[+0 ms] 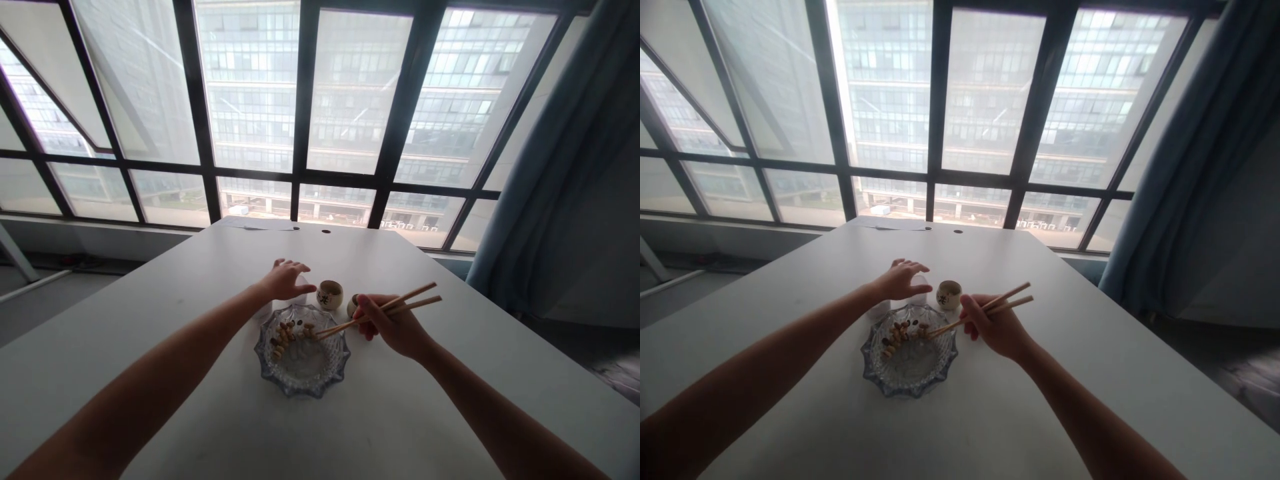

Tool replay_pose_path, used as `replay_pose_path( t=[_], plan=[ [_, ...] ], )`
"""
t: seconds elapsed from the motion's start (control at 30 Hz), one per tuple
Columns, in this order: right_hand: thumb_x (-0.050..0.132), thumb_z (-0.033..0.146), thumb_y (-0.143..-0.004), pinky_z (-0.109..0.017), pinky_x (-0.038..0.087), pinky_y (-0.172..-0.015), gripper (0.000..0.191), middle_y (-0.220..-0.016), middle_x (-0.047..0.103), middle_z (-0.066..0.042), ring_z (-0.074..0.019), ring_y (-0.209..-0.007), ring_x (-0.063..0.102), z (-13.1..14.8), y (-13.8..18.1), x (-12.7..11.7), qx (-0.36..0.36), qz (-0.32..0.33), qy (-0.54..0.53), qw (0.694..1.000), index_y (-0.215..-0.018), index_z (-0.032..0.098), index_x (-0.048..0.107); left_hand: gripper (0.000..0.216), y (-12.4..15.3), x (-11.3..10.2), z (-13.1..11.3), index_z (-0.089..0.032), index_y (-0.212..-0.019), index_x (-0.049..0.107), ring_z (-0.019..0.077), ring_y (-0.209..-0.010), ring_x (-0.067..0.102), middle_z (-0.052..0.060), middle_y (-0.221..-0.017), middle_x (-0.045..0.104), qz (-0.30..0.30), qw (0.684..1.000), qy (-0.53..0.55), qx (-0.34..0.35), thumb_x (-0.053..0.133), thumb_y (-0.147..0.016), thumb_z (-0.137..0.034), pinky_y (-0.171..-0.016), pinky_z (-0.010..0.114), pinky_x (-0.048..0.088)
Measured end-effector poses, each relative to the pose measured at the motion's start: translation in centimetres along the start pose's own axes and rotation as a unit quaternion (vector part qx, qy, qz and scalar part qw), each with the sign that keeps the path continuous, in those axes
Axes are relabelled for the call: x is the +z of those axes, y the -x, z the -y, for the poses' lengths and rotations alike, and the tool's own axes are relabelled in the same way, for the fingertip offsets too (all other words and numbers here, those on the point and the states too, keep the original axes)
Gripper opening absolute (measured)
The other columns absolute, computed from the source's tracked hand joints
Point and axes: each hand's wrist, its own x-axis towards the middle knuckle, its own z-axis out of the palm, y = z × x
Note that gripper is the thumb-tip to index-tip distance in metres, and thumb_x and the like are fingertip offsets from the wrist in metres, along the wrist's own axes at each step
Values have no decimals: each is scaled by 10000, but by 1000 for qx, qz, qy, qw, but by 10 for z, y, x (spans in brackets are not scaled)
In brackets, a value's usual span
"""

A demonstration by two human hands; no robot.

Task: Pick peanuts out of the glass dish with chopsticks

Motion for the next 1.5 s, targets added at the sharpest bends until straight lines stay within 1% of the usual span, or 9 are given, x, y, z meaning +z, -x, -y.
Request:
replay_pose_path(
  t=[0.2,0.43,0.6,0.77,0.9,1.0,1.13,1.23,1.5],
  plan=[
    [616,645,-820,-231,414,-418,513,-501,627,-21,-137,-434,556,-2,4,20,-31,62,68,995,-608,182,680,553,69,-15,49,-195,-1128,647,309,-1108,626,119,-1165,695,-150,986,15,-68,431,-911,-656,-1034,513,390],
    [542,602,-901,-244,410,-433,526,-491,611,-23,-140,-432,548,2,-2,29,-85,42,110,989,-611,183,675,542,110,10,70,-190,-1153,599,270,-1027,633,124,-1113,670,-238,958,120,-109,353,-946,-626,-945,449,487],
    [572,531,-923,-243,428,-450,483,-535,624,-38,-140,-478,556,0,-3,20,-118,89,148,978,-603,180,663,615,120,32,74,-184,-1218,561,282,-1017,649,141,-1190,658,-221,956,150,-118,467,-876,-686,-924,463,515],
    [554,556,-928,-245,467,-446,462,-594,647,-45,-145,-484,598,-11,-1,23,-68,71,102,990,-702,170,671,699,119,37,74,-193,-1289,524,331,-1145,629,169,-1279,640,-185,965,141,-124,601,-796,-683,-985,494,493],
    [540,561,-934,-232,467,-449,457,-560,637,-27,-134,-471,594,-16,5,37,-54,126,71,988,-735,171,670,774,119,36,72,-179,-1334,490,348,-1117,647,185,-1255,652,-147,969,130,-150,625,-765,-685,-970,505,497],
    [530,523,-954,-220,449,-445,438,-532,626,-16,-125,-459,588,-16,7,42,-83,162,108,977,-729,174,671,773,119,35,71,-175,-1346,481,344,-1117,647,182,-1246,657,-137,970,129,-153,612,-776,-680,-965,491,498],
    [512,478,-973,-229,413,-423,451,-511,608,-17,-121,-431,553,-13,5,37,-167,119,173,963,-662,181,646,747,119,35,71,-192,-1345,485,333,-1106,650,168,-1232,669,-141,970,127,-154,621,-780,-662,-954,481,501],
    [478,433,-998,-238,424,-436,435,-521,619,-21,-127,-435,566,-9,6,34,-178,98,167,965,-687,180,648,757,119,34,71,-183,-1350,480,335,-1099,654,173,-1225,671,-135,971,124,-155,609,-784,-669,-949,478,505],
    [523,394,-987,-234,421,-486,387,-542,611,-2,-113,-463,546,-6,14,48,-203,178,134,953,-673,192,627,761,119,34,71,-183,-1355,480,337,-1120,643,171,-1236,667,-135,970,134,-152,611,-780,-665,-967,478,496]
  ],
)
